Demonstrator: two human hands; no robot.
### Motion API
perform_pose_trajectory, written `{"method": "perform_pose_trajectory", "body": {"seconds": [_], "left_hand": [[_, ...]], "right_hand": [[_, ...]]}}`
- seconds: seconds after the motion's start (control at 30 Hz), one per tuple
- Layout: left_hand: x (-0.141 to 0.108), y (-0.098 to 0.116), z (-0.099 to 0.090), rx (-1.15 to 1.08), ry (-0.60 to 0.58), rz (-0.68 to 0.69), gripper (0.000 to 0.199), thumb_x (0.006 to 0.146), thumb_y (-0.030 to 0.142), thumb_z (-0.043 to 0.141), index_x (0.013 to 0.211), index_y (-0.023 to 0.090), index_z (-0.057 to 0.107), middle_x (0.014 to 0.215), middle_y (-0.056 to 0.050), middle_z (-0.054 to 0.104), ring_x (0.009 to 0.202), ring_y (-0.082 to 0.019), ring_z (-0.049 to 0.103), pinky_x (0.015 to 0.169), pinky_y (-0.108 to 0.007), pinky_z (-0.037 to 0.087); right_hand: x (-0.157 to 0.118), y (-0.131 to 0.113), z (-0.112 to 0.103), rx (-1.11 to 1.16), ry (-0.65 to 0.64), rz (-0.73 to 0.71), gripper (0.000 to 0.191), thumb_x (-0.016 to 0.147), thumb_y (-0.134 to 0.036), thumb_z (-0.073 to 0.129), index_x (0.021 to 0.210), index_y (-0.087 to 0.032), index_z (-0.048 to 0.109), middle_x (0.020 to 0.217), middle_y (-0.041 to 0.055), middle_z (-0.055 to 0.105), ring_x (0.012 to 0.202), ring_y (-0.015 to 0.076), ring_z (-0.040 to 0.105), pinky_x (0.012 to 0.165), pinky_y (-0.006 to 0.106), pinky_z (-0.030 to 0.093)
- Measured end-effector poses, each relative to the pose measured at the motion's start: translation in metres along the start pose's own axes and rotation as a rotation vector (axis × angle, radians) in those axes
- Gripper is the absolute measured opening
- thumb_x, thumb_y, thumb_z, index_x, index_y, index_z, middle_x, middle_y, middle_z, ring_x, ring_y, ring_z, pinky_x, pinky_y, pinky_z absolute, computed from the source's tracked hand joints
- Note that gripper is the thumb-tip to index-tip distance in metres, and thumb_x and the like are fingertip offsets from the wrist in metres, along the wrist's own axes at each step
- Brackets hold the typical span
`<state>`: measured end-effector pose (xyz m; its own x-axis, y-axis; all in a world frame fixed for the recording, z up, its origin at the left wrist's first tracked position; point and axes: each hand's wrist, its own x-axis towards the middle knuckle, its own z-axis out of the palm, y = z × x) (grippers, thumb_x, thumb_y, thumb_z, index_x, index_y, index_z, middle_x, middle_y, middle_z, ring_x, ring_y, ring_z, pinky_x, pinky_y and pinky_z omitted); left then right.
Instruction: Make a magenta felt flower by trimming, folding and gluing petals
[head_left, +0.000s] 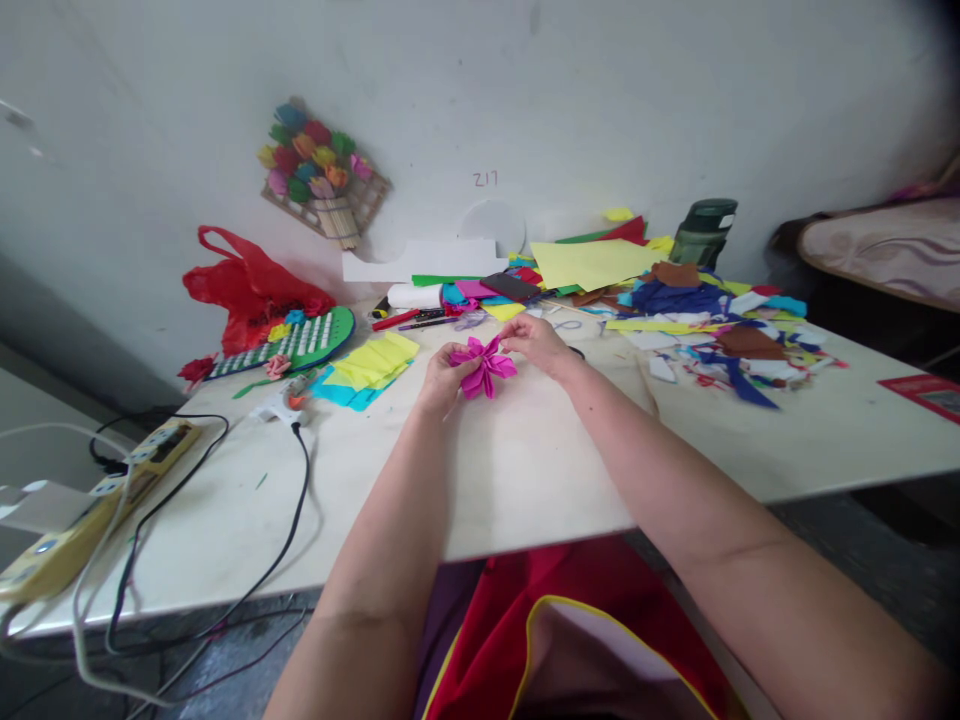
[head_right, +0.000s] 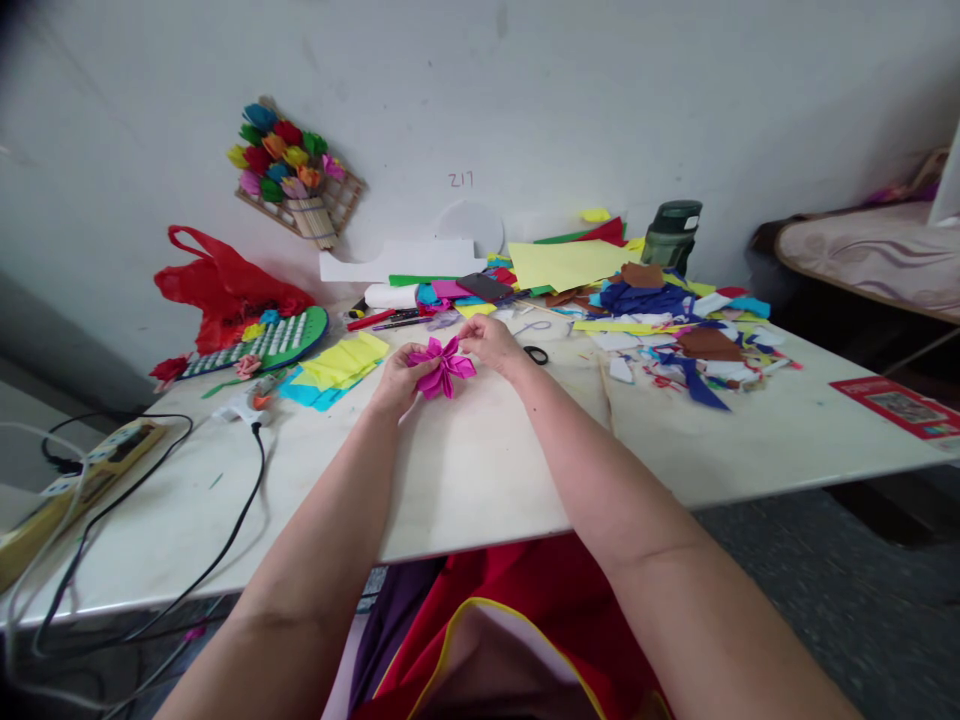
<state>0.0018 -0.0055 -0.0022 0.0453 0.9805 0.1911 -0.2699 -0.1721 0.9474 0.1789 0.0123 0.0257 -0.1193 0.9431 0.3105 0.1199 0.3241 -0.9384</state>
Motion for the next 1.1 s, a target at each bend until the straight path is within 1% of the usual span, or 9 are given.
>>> {"method": "perform_pose_trajectory", "body": {"seconds": [0.13,0.27,0.4,0.53,0.63,0.77,0.83,1.0,1.1], "left_hand": [[-0.0013,0.0021,0.0018,-0.027,-0.018,0.003,0.050,0.043,0.027,0.089,0.077,0.016,0.055,0.065,0.003,0.064,0.056,-0.009,0.058,0.057,-0.021,0.046],[-0.0035,0.0044,0.0038,-0.051,-0.048,-0.018,0.053,0.044,0.026,0.089,0.085,0.017,0.057,0.066,0.003,0.064,0.054,-0.009,0.058,0.057,-0.022,0.046],[-0.0049,0.0069,0.0055,-0.085,-0.045,-0.051,0.056,0.044,0.023,0.089,0.089,0.018,0.057,0.068,0.003,0.065,0.057,-0.010,0.060,0.059,-0.024,0.047],[-0.0026,0.0065,0.0040,-0.138,0.003,-0.037,0.051,0.048,0.021,0.087,0.089,0.019,0.056,0.070,0.004,0.065,0.059,-0.010,0.061,0.060,-0.023,0.048],[0.0010,0.0043,0.0015,-0.160,0.062,-0.009,0.047,0.051,0.020,0.085,0.088,0.020,0.055,0.070,0.005,0.065,0.061,-0.009,0.062,0.064,-0.023,0.049],[0.0044,0.0020,0.0000,-0.245,0.104,-0.010,0.051,0.049,0.016,0.083,0.090,0.020,0.054,0.072,0.004,0.065,0.064,-0.010,0.062,0.068,-0.024,0.050],[0.0047,0.0020,0.0004,-0.277,0.118,-0.011,0.053,0.048,0.014,0.083,0.093,0.020,0.054,0.074,0.004,0.066,0.065,-0.010,0.063,0.068,-0.025,0.051],[0.0035,0.0040,0.0021,-0.262,0.149,-0.011,0.060,0.051,0.013,0.083,0.104,0.022,0.054,0.078,0.003,0.066,0.066,-0.011,0.063,0.069,-0.026,0.052],[0.0037,0.0041,0.0022,-0.239,0.167,-0.008,0.057,0.053,0.015,0.082,0.104,0.023,0.055,0.081,0.002,0.067,0.071,-0.012,0.064,0.071,-0.026,0.052]], "right_hand": [[0.0008,0.0028,-0.0021,-0.021,-0.047,-0.017,0.004,0.067,-0.018,0.061,0.070,-0.017,0.059,0.064,-0.0020,0.061,0.064,0.0130,0.059,0.068,0.028,0.046],[0.0003,0.0033,-0.0034,-0.049,-0.051,-0.016,0.006,0.067,-0.023,0.062,0.069,-0.017,0.060,0.064,-0.0019,0.060,0.064,0.0129,0.057,0.066,0.027,0.044],[-0.0002,0.0023,-0.0032,-0.047,-0.036,-0.010,0.012,0.068,-0.029,0.064,0.070,-0.017,0.060,0.064,-0.0020,0.060,0.064,0.0131,0.056,0.066,0.028,0.044],[0.0008,0.0037,-0.0031,0.007,-0.011,0.015,0.021,0.069,-0.037,0.065,0.077,-0.017,0.060,0.072,-0.0004,0.063,0.067,0.0132,0.058,0.069,0.028,0.044],[0.0001,0.0045,-0.0036,0.011,-0.029,0.049,0.027,0.069,-0.039,0.066,0.085,-0.018,0.060,0.076,0.0005,0.065,0.071,0.0141,0.059,0.070,0.028,0.045],[-0.0043,0.0020,-0.0039,0.037,-0.170,0.101,0.040,0.066,-0.030,0.067,0.103,-0.019,0.058,0.085,0.0015,0.068,0.079,0.0162,0.062,0.071,0.029,0.045],[-0.0064,0.0004,-0.0033,0.043,-0.237,0.108,0.044,0.064,-0.025,0.067,0.107,-0.019,0.057,0.087,0.0020,0.069,0.080,0.0166,0.063,0.070,0.029,0.045],[-0.0081,0.0009,0.0009,0.055,-0.273,0.119,0.042,0.062,-0.019,0.066,0.103,-0.019,0.057,0.081,-0.0004,0.068,0.075,0.0146,0.062,0.067,0.027,0.045],[-0.0080,0.0027,0.0045,0.097,-0.288,0.094,0.043,0.059,-0.011,0.068,0.100,-0.019,0.057,0.077,-0.0031,0.067,0.074,0.0131,0.061,0.067,0.026,0.046]]}}
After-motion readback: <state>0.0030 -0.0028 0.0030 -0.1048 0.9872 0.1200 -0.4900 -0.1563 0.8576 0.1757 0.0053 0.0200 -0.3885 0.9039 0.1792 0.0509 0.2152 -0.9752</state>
